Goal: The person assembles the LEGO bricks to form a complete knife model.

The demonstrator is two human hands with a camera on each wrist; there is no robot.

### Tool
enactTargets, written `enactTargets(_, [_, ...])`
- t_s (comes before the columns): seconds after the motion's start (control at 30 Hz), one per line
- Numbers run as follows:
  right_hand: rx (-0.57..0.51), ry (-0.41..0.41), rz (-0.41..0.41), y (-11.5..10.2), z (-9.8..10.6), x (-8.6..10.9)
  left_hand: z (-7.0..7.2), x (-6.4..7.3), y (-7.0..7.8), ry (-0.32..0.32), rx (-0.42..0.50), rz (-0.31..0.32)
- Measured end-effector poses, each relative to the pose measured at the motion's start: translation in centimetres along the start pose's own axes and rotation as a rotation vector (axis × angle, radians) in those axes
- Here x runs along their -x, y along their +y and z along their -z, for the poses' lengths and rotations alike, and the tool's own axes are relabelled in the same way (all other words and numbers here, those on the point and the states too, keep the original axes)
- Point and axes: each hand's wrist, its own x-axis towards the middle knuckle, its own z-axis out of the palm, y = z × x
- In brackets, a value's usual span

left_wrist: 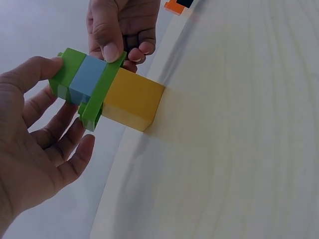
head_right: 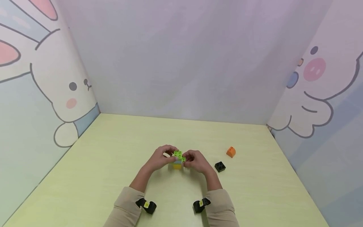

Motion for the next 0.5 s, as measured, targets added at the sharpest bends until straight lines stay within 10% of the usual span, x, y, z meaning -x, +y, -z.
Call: enactTargets(0.5, [0.012, -0.008, 0.004, 0.45, 0.05, -0.34, 0.38, -0.08, 0.32, -0.036, -0.038, -0.005])
